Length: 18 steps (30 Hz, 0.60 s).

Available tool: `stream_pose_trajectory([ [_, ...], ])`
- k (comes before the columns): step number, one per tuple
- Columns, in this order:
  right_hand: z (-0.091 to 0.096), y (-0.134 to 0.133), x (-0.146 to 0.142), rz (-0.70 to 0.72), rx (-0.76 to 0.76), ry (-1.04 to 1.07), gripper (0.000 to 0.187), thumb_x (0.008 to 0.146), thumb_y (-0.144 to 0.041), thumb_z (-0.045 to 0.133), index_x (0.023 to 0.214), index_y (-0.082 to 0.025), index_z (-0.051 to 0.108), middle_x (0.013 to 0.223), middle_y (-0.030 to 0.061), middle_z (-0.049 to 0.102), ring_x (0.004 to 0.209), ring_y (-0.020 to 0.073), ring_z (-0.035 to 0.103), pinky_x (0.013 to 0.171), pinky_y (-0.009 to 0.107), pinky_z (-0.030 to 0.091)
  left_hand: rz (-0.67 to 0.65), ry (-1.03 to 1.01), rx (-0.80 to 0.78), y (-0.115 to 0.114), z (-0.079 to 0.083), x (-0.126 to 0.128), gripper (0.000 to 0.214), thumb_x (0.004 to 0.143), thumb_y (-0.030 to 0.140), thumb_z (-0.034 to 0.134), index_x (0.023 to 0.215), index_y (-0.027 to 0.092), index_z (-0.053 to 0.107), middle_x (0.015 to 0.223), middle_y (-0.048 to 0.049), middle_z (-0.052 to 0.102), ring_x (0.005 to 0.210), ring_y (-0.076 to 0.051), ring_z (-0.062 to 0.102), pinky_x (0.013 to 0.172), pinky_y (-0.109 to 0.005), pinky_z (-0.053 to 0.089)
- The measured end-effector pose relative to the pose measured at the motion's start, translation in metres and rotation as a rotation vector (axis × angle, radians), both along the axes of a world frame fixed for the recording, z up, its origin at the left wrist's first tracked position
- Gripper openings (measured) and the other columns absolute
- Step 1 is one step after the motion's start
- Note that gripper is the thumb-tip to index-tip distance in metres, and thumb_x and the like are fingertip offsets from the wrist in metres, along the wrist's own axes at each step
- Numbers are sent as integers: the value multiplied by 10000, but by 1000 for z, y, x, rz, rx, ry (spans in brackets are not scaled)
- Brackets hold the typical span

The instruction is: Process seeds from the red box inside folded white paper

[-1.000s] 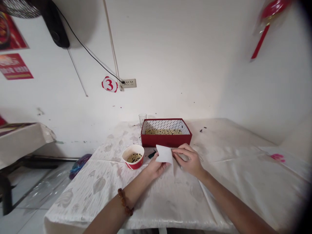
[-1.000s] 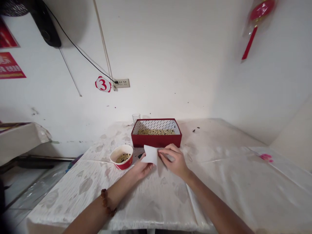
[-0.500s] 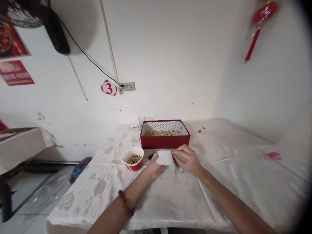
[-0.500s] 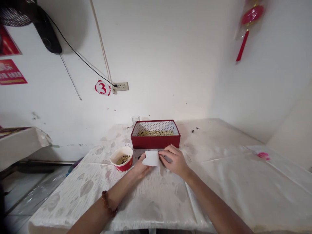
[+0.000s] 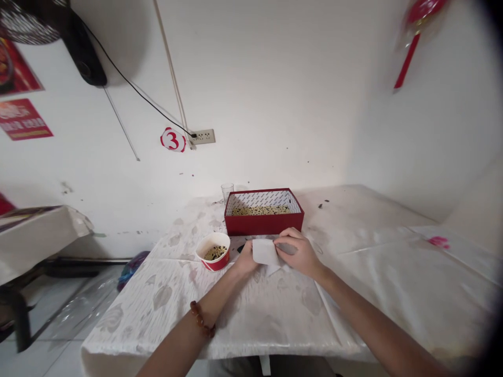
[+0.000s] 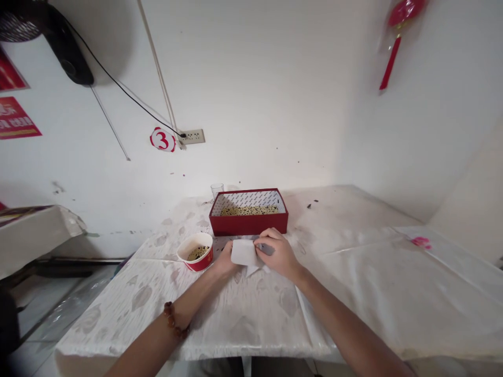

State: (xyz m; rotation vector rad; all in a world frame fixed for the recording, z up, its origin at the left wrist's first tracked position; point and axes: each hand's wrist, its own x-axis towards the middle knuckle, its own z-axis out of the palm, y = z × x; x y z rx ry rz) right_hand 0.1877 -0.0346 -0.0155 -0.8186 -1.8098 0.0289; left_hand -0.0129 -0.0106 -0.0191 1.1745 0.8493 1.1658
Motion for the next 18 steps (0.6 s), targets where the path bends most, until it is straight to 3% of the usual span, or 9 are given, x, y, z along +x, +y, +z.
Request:
stream_pose_trajectory([
  [6, 1, 0, -1, 25, -39, 50, 213, 896, -122, 723, 1027, -282, 774, 1008, 53, 688, 932, 224, 666, 803, 376, 567, -67, -119, -144, -2, 10, 5, 383, 467, 292, 1002, 737, 135, 780, 748, -88, 770, 689, -189, 678, 643, -269, 493],
  [14, 1, -2, -1, 22, 9, 7, 249, 900, -96, 695, 1051, -285, 752, 998, 47, 703, 911, 220, 676, 788, 372, 576, -183, -151, -71, -1, 10, 7, 377, 487, 312, 993, 758, 129, 805, 777, -108, 792, 738, -227, 730, 639, -268, 525],
  [16, 3, -3, 0, -1, 31, -39, 225, 920, -111, 691, 1050, -285, 751, 997, 50, 710, 912, 225, 674, 792, 383, 577, -175, -116, -64, -1, 6, 7, 379, 472, 285, 988, 765, 135, 801, 773, -98, 791, 719, -216, 714, 631, -269, 523],
  [18, 5, -4, 2, -40, 57, -93, 206, 937, -122, 686, 1047, -283, 751, 995, 52, 720, 911, 229, 674, 800, 396, 576, -81, -65, -50, -2, 3, 6, 389, 447, 220, 978, 786, 151, 799, 778, -76, 793, 711, -196, 694, 646, -264, 527],
])
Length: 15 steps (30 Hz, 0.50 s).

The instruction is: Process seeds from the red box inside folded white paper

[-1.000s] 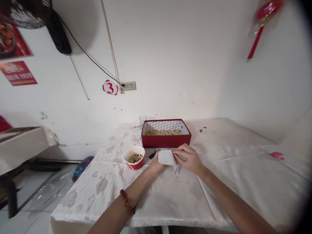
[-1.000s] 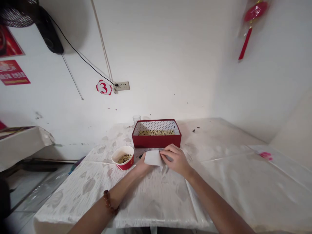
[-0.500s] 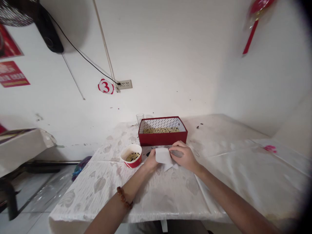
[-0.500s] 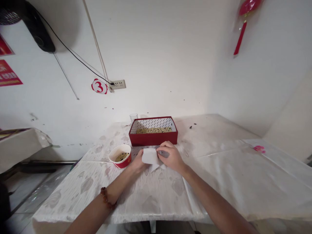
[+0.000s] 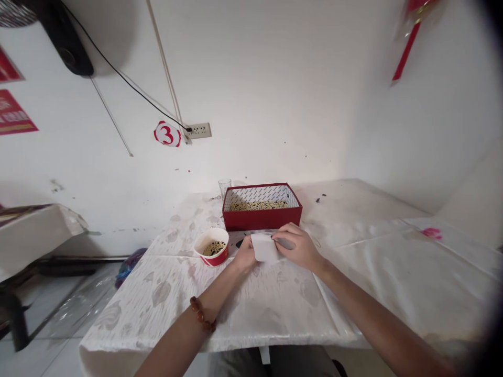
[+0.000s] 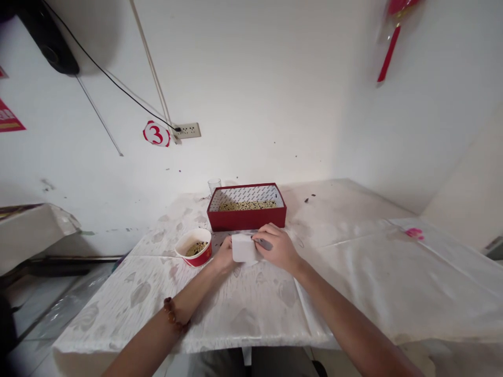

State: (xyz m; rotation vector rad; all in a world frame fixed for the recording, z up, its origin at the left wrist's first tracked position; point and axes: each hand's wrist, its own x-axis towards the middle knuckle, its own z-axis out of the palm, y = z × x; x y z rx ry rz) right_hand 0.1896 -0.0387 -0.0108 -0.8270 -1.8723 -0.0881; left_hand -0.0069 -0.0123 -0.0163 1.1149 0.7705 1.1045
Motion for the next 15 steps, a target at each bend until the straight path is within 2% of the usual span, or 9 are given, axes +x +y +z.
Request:
stream_pose_trajectory([
  [2, 1, -1, 1, -38, 25, -39, 195, 945, -129, 683, 1043, -282, 752, 990, 51, 727, 901, 229, 676, 807, 403, 573, 102, 47, 36, 0, -2, -1, 385, 456, 163, 954, 810, 170, 802, 815, -65, 803, 753, -188, 691, 691, -259, 536],
  [3, 1, -1, 1, -52, 32, -48, 194, 948, -130, 681, 1045, -281, 753, 989, 51, 729, 900, 228, 677, 810, 404, 572, 110, 60, 60, 0, -2, -1, 368, 476, 157, 942, 817, 174, 804, 838, -67, 808, 786, -193, 696, 713, -259, 539],
  [8, -2, 0, -1, -48, 27, -15, 188, 947, -142, 677, 1045, -282, 757, 975, 52, 732, 890, 227, 676, 797, 403, 581, -125, 59, 113, 4, 1, 0, 307, 572, 308, 938, 790, 133, 811, 816, -95, 802, 829, -253, 732, 731, -302, 556],
  [15, -6, 1, 0, 1, -42, 30, 189, 931, -145, 679, 1030, -281, 764, 971, 55, 724, 884, 235, 682, 774, 403, 584, -129, 29, 121, 5, -5, 3, 357, 578, 375, 942, 809, 129, 829, 785, -100, 795, 782, -248, 729, 704, -305, 547],
])
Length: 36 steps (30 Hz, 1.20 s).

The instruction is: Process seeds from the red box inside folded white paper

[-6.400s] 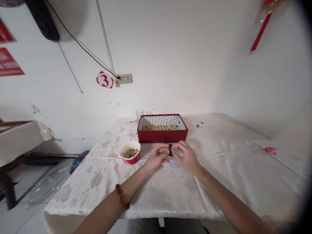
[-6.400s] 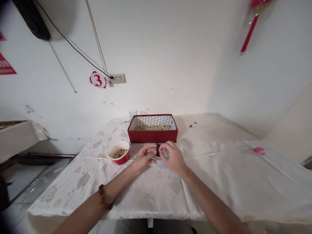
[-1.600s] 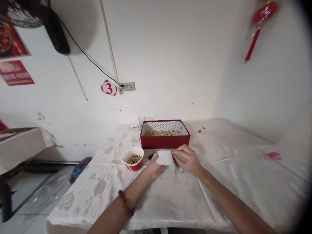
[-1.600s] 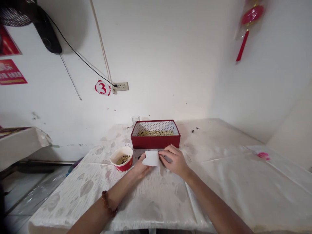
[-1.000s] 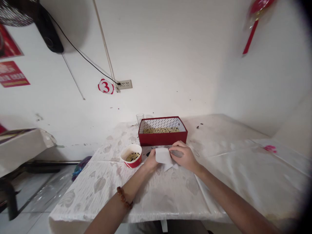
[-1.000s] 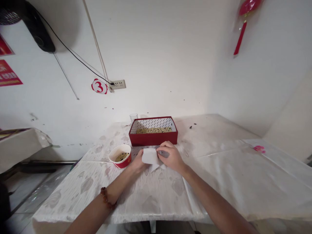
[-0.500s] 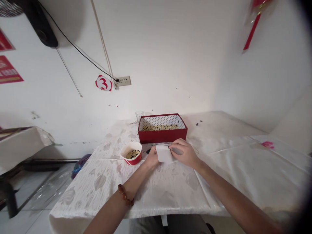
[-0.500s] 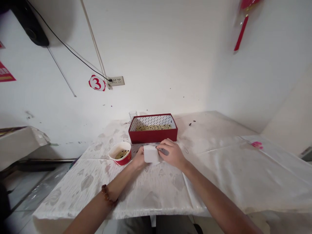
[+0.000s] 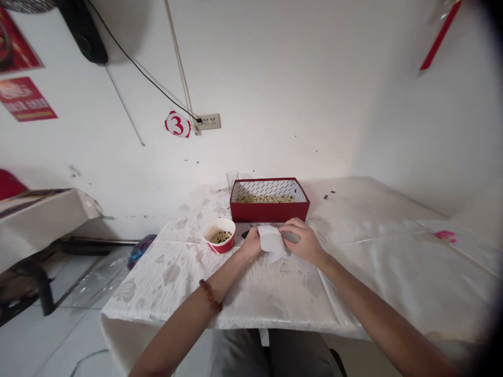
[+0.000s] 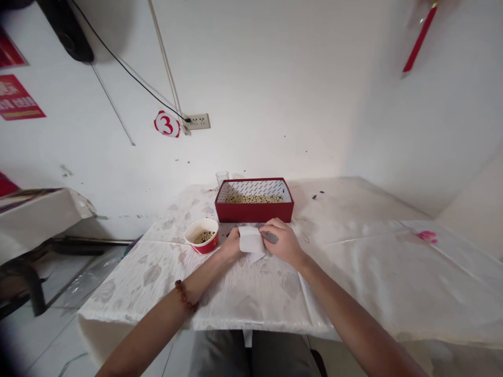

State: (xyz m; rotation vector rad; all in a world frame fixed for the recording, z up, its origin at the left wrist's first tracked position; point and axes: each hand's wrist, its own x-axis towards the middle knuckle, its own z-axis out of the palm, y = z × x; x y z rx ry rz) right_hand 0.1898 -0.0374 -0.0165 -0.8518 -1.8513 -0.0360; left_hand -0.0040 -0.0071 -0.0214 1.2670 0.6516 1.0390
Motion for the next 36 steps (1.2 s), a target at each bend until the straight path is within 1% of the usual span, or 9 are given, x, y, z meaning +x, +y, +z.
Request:
stream_pose_trajectory([
  [4, 0, 0, 1, -11, -3, -61, 184, 956, -148, 660, 1030, -280, 765, 971, 55, 729, 897, 234, 682, 800, 407, 587, -10, 53, 9, 1, -5, -2, 307, 566, 326, 927, 786, 137, 824, 730, -64, 772, 711, -197, 675, 658, -269, 495],
  [7, 0, 0, 2, -30, 4, -99, 171, 966, -162, 659, 1034, -278, 765, 977, 56, 732, 898, 235, 678, 803, 414, 585, 107, 85, 4, 2, -7, -3, 325, 494, 241, 941, 778, 146, 815, 734, -47, 772, 693, -170, 629, 638, -250, 467],
  [9, 0, 0, 1, -40, 19, -97, 180, 964, -161, 662, 1049, -280, 767, 984, 57, 733, 898, 236, 675, 807, 418, 584, 136, 71, -4, 3, -7, -3, 329, 479, 234, 948, 764, 146, 810, 741, -50, 774, 713, -177, 636, 649, -253, 474],
  [13, -1, 0, -1, -25, 32, -35, 203, 951, -146, 670, 1061, -288, 766, 985, 54, 731, 896, 234, 678, 808, 415, 579, 42, 0, -41, 2, -1, 0, 354, 535, 335, 961, 781, 124, 817, 773, -91, 785, 781, -233, 706, 706, -305, 526],
  [16, -2, 0, -2, 3, 5, 23, 196, 930, -139, 689, 1032, -289, 763, 973, 51, 723, 880, 234, 673, 779, 406, 571, 40, -36, -94, 1, 3, 1, 410, 527, 360, 986, 809, 113, 820, 799, -115, 793, 794, -254, 732, 711, -320, 542],
  [20, -1, -1, -3, -3, -27, 33, 208, 926, -125, 681, 1029, -287, 762, 972, 54, 715, 890, 238, 670, 773, 401, 569, 36, -44, -87, -1, 4, 1, 420, 499, 367, 1004, 783, 125, 812, 781, -102, 787, 801, -259, 734, 704, -314, 539],
  [26, -1, 0, -2, -60, 2, 22, 186, 941, -169, 687, 1046, -294, 777, 956, 58, 716, 888, 239, 682, 785, 406, 586, 191, -24, -127, -2, 2, 2, 386, 436, 248, 996, 749, 153, 792, 742, -66, 775, 726, -189, 676, 704, -280, 506],
  [30, -2, 1, -2, -24, -12, 21, 204, 940, -164, 681, 1063, -292, 780, 971, 57, 718, 897, 231, 692, 792, 398, 592, 72, -29, -110, -2, 5, 1, 346, 495, 293, 980, 736, 128, 795, 753, -94, 779, 781, -233, 713, 729, -311, 527],
  [36, 1, 0, -3, 27, -80, 79, 181, 924, -156, 674, 1011, -272, 783, 927, 49, 702, 814, 199, 684, 720, 340, 583, 50, -90, -145, -5, 10, 1, 356, 500, 312, 987, 730, 127, 788, 764, -102, 780, 829, -259, 736, 773, -341, 552],
])
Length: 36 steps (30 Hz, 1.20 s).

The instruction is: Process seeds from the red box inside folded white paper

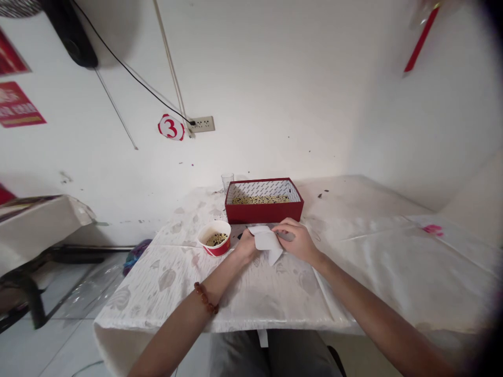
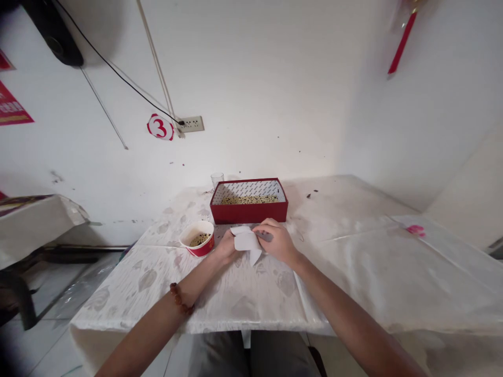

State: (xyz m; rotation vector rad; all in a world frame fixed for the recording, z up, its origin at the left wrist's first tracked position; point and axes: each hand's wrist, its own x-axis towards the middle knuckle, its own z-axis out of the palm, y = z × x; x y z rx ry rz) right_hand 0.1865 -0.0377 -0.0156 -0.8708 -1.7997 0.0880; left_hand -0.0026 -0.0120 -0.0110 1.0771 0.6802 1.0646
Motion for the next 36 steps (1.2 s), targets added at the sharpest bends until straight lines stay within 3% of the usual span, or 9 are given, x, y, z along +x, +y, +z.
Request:
stream_pose_trajectory([
  [3, -1, 1, 0, -21, -7, -10, 160, 913, -158, 688, 998, -263, 773, 891, 41, 687, 775, 190, 671, 686, 320, 570, -5, 4, -9, 1, -4, 0, 374, 487, 309, 988, 740, 133, 775, 784, -99, 783, 834, -253, 733, 779, -334, 552],
  [8, 0, 0, 2, -52, -2, -58, 138, 920, -171, 695, 1012, -260, 749, 914, 45, 685, 801, 194, 671, 719, 329, 571, 223, 156, 13, 6, -13, -2, 432, 428, 162, 974, 807, 163, 766, 795, -65, 785, 774, -196, 687, 750, -288, 532],
  [14, -2, 1, 4, 1, -38, -47, 202, 889, -126, 669, 1023, -257, 745, 891, 36, 660, 772, 185, 654, 674, 313, 547, -6, 165, 250, 10, -11, -2, 248, 574, 246, 934, 753, 151, 792, 762, -62, 782, 824, -247, 717, 791, -330, 554],
  [23, -1, 1, 2, 0, -35, 3, 137, 924, -177, 665, 1001, -247, 754, 860, 36, 659, 737, 177, 640, 650, 308, 539, -36, 123, 198, 7, -15, 0, 264, 598, 274, 937, 781, 149, 794, 791, -67, 786, 847, -250, 721, 802, -327, 547],
  [25, 0, 0, 2, -21, -25, -11, 117, 937, -195, 674, 1002, -250, 755, 863, 40, 663, 742, 180, 646, 654, 310, 544, 41, 147, 139, 7, -17, -1, 307, 565, 218, 943, 819, 151, 784, 827, -75, 794, 865, -246, 719, 818, -320, 541],
  [28, 0, -1, 3, -47, -2, -66, 128, 942, -188, 672, 1026, -255, 742, 896, 43, 671, 770, 188, 661, 690, 323, 555, 286, 239, 23, 6, -21, -1, 446, 499, 77, 925, 902, 168, 756, 946, -96, 807, 904, -233, 715, 851, -309, 532],
  [30, 1, -2, 3, -63, 16, -107, 144, 941, -174, 666, 1043, -256, 728, 927, 46, 675, 806, 197, 670, 728, 338, 560, 355, 280, -17, 5, -23, -1, 475, 509, 34, 894, 939, 173, 747, 1013, -109, 808, 932, -234, 715, 865, -310, 530],
  [33, 3, -4, 3, -85, 32, -152, 161, 936, -154, 656, 1045, -259, 711, 967, 53, 678, 882, 219, 677, 787, 362, 561, 291, 256, -31, 4, -22, 0, 414, 553, 56, 871, 933, 176, 762, 1015, -103, 812, 921, -231, 713, 835, -301, 534],
  [36, 4, -4, 2, -78, 40, -172, 179, 931, -134, 641, 1043, -260, 698, 983, 59, 669, 915, 232, 670, 814, 379, 560, 227, 180, -19, 3, -18, 2, 377, 511, 84, 902, 854, 176, 778, 920, -75, 813, 835, -204, 700, 776, -277, 530],
])
